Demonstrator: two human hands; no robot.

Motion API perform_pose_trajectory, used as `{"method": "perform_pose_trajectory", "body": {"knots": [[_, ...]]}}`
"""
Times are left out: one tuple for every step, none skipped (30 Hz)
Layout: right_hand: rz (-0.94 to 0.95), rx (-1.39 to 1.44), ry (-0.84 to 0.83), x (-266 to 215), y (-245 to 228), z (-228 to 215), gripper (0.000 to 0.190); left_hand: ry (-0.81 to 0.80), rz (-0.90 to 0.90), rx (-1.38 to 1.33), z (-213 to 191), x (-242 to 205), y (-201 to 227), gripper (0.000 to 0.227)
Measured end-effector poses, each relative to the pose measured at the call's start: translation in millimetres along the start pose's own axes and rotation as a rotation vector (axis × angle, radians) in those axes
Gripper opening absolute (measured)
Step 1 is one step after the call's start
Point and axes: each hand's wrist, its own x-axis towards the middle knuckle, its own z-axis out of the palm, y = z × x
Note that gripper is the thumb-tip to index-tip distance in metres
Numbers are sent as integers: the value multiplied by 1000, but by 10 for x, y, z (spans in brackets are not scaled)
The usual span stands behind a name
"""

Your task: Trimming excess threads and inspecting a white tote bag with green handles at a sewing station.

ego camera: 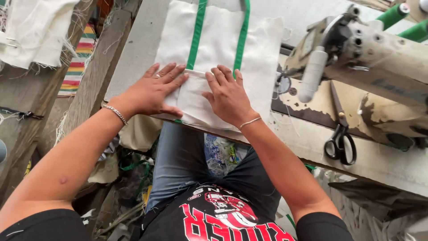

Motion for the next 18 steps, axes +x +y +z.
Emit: {"method": "perform_pose_trajectory", "body": {"knots": [[-6,1,-8,44,65,31,55,-1,-5,-9,3,42,-31,118],[-37,19,1,94,124,69,53,50,13,-12,12,80,-72,118],[-62,54,-10,51,112,125,51,80,30,-30,84,44,-62,118],[-62,71,-38,9,108,121,51,59,24,-56,151,26,-75,118],[-55,57,-46,3,127,114,55,113,46,-52,188,35,-112,118],[-49,43,-55,-6,152,93,59,168,67,-48,216,45,-136,119],[-47,45,-59,21,136,100,59,164,68,-51,232,32,-168,119],[-38,43,-76,38,126,92,66,195,90,-34,240,19,-184,118],[-20,40,-98,3,104,66,74,221,120,-22,256,0,-166,117],[-9,42,-107,-11,71,84,74,213,130,-30,288,-29,-169,117],[-8,29,-87,8,81,83,78,235,135,-39,287,-7,-188,118],[-7,16,-67,23,92,70,83,257,141,-49,277,12,-198,119],[-3,3,-53,35,100,64,83,270,150,-37,266,23,-206,119],[12,5,-86,44,107,58,83,267,144,-29,257,33,-212,118],[27,17,-133,5,83,60,83,255,133,-33,286,-1,-183,116],[29,12,-131,30,95,58,83,258,137,-32,252,9,-198,116],[33,12,-151,33,98,62,84,236,134,-45,234,10,-200,116],[36,11,-170,31,106,66,84,215,130,-58,217,14,-197,115]]}}
